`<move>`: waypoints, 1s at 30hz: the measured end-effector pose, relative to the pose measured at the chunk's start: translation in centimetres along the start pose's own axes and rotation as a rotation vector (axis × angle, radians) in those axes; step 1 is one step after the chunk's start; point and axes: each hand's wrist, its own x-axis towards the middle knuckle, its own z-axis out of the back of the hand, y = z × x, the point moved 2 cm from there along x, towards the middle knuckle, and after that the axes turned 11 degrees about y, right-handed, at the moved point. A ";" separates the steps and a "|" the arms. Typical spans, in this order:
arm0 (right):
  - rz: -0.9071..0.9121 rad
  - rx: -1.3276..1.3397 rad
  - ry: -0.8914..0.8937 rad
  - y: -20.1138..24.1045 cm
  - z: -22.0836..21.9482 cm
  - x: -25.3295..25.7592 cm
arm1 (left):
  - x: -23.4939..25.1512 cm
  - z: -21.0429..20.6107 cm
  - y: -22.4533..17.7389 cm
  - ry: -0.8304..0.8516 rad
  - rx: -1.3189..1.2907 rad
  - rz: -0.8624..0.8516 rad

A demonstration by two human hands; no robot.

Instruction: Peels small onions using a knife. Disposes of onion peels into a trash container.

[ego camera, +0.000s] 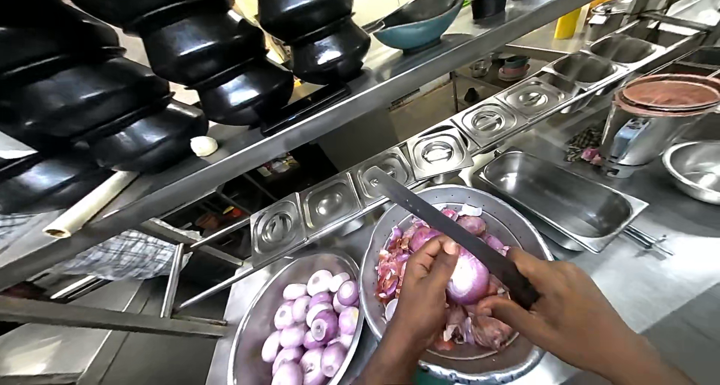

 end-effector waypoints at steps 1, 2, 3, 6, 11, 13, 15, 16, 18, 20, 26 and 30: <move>0.022 0.003 0.008 0.0 0.2 0.1 | -0.1 0.2 -0.2 0.033 0.038 -0.012; 0.045 0.003 0.016 0.1 0.3 0.2 | -0.2 0.3 -0.5 0.062 0.063 -0.016; 0.064 0.002 0.024 0.1 0.4 0.2 | -0.4 0.4 -0.8 0.088 0.083 -0.013; 0.106 -0.015 0.057 0.3 0.8 0.4 | -0.6 0.5 -1.6 0.154 0.109 -0.002; 0.160 -0.054 0.072 0.5 1.1 0.5 | -0.5 0.6 -1.9 0.188 0.114 0.016; 0.172 -0.081 0.078 0.6 1.1 0.4 | -0.5 0.6 -1.8 0.184 0.120 0.011; 0.177 -0.105 0.081 0.8 1.1 0.3 | -0.4 0.6 -1.8 0.175 0.157 0.009; 0.179 -0.116 0.082 0.9 1.1 0.2 | -0.4 0.6 -1.9 0.171 0.173 0.010; 0.179 -0.131 0.084 1.1 1.1 0.2 | -0.2 0.7 -1.8 0.170 0.189 0.016; 0.189 -0.176 0.066 1.4 1.0 0.1 | 0.0 0.8 -1.6 0.154 0.174 0.025; 0.336 -0.349 0.024 3.1 -1.2 -0.9 | 0.9 0.4 0.7 -0.065 -0.197 0.090; 0.343 -0.291 0.020 2.5 -2.1 -1.1 | 0.6 -0.5 1.3 -0.116 -0.449 0.186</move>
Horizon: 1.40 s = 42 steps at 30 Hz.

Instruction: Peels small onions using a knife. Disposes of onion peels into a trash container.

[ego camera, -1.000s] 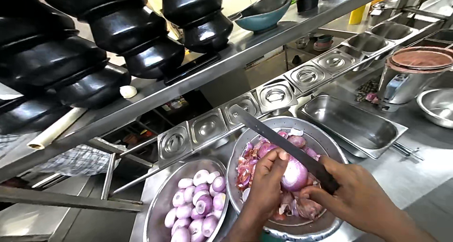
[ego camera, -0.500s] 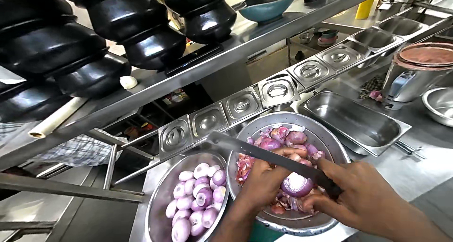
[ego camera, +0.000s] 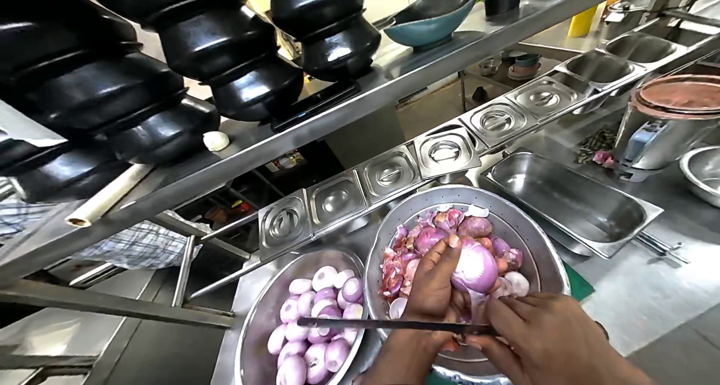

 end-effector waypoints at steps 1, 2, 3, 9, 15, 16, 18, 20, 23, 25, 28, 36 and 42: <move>-0.040 0.050 -0.016 -0.4 0.3 0.0 | -0.1 0.0 0.0 -0.001 -0.027 0.020; -0.092 0.095 -0.037 -1.1 0.7 0.0 | -0.2 0.1 -0.1 -0.002 -0.065 0.039; -0.145 0.120 -0.063 -1.9 1.3 0.1 | -0.3 0.2 -0.2 -0.022 -0.102 0.063; -0.254 0.051 -0.101 -4.8 2.1 0.0 | 0.5 1.1 -0.2 -0.075 -0.108 0.078; -0.111 0.059 0.112 0.7 -1.5 -1.2 | 2.3 1.4 0.8 -0.254 -0.237 -0.150; -0.100 0.072 0.147 1.3 -1.7 -1.3 | 2.4 1.4 0.9 -0.246 -0.276 -0.160; -0.081 0.081 0.181 2.0 -1.9 -1.4 | 2.5 1.5 0.9 -0.229 -0.351 -0.137; -0.082 0.095 0.193 2.1 -1.7 -1.4 | 2.4 1.1 0.5 -0.243 -0.448 -0.115; -0.156 0.147 0.224 1.2 -0.7 -1.2 | 2.4 1.0 0.1 -0.180 -0.582 -0.148; -0.243 0.246 0.194 0.1 0.2 -0.8 | 2.5 1.8 0.3 0.030 -0.594 -0.141; -0.324 0.376 0.049 -2.0 0.4 0.2 | 1.8 1.9 0.7 0.296 -0.495 -0.127; -0.316 0.421 0.006 -1.6 1.4 2.6 | 0.7 0.6 0.6 0.522 -0.446 -0.182; -0.307 0.391 -0.047 -0.5 0.5 2.5 | 0.5 0.1 0.9 0.487 -0.537 -0.202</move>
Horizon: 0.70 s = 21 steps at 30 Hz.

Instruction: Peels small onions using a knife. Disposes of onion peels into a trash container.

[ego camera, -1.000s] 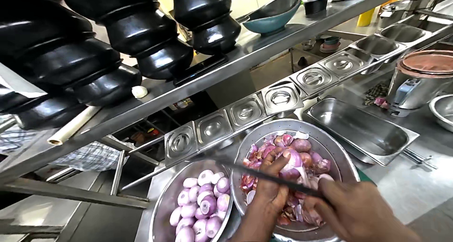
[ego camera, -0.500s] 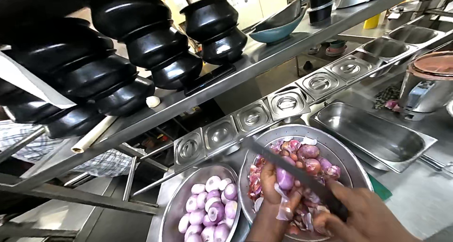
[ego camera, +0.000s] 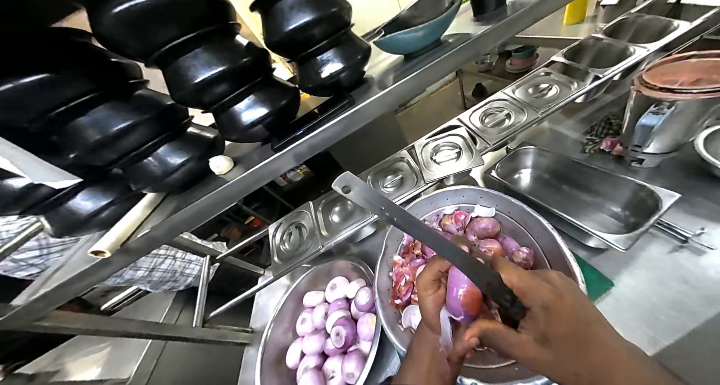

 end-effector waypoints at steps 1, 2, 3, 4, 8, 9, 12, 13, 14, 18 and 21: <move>0.001 -0.012 -0.008 0.0 -0.2 -0.1 | 0.0 0.1 0.0 -0.001 -0.022 -0.005; 0.009 -0.029 -0.018 0.1 -0.3 -0.2 | 0.0 0.2 0.1 -0.011 -0.046 -0.012; 0.020 -0.048 -0.028 0.1 -0.4 -0.3 | 0.0 0.2 0.2 -0.028 -0.072 -0.019; 0.034 -0.071 -0.036 0.2 -0.4 -0.4 | -0.1 0.1 0.3 -0.041 -0.098 -0.024; 0.090 -0.173 -0.059 0.9 -0.8 -0.7 | 0.1 -0.4 0.5 -0.170 -0.106 -0.055; 0.088 -0.167 -0.067 0.8 -0.7 -0.7 | 0.2 -0.4 0.5 -0.160 -0.099 -0.054; 0.028 -0.044 -0.077 0.1 -0.2 -0.2 | -0.4 -1.1 0.1 -0.139 0.016 -0.030; 0.009 -0.005 -0.069 -0.2 -0.1 -0.1 | -0.7 -1.4 0.1 -0.149 0.047 -0.019; 0.001 0.021 -0.064 -0.3 -0.1 0.0 | -0.7 -1.6 0.0 -0.144 0.059 -0.012; 0.009 0.035 -0.065 0.1 -0.4 0.2 | -0.8 -2.0 0.1 -0.164 0.064 -0.075; 0.034 0.037 -0.047 0.2 -0.7 0.0 | -0.7 -1.9 0.2 -0.125 -0.009 -0.085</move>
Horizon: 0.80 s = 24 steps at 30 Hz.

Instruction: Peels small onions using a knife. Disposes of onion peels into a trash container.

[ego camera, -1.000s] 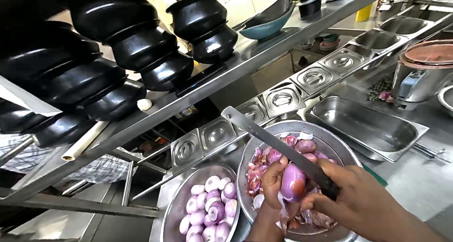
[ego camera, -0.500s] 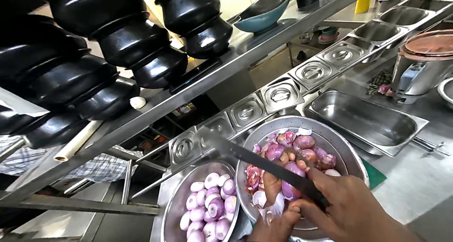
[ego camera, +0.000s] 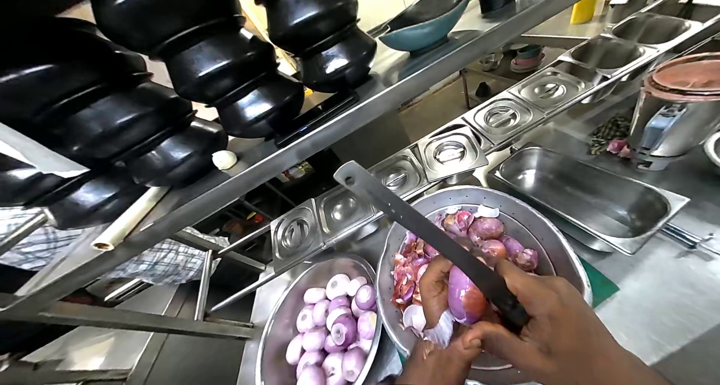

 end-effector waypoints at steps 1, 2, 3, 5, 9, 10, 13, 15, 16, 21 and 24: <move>0.024 -0.014 0.004 0.1 -0.1 -0.1 | 0.1 0.5 0.0 0.031 -0.031 0.004; 0.047 -0.036 0.008 0.2 -0.2 -0.2 | 0.3 1.0 0.0 0.049 -0.039 -0.007; 0.065 -0.054 0.011 0.4 -0.3 -0.3 | 0.7 1.6 0.0 0.035 -0.035 -0.033; 0.065 -0.055 0.011 0.4 -0.2 -0.3 | 1.0 1.8 0.0 0.044 -0.064 -0.026; -0.002 -0.003 -0.013 0.0 0.5 0.4 | 0.1 -0.2 0.0 -0.061 0.027 -0.001; -0.013 -0.009 -0.009 -0.1 0.5 0.5 | 0.0 -0.4 -0.1 -0.077 0.042 0.009; -0.021 0.001 0.015 -0.1 0.4 0.5 | 0.0 -0.4 -0.1 -0.028 0.046 -0.003; -0.016 0.020 0.022 -0.1 0.1 0.4 | -0.2 -0.1 -0.2 0.000 0.021 -0.005; -0.016 0.021 0.028 0.0 0.0 0.3 | -0.2 0.0 -0.2 0.015 0.002 -0.004; 0.018 -0.003 0.043 0.3 -0.2 0.0 | 0.5 0.5 0.0 0.013 -0.083 -0.036; 0.031 -0.017 0.046 0.3 -0.1 0.2 | 0.8 0.8 0.0 0.007 -0.121 -0.034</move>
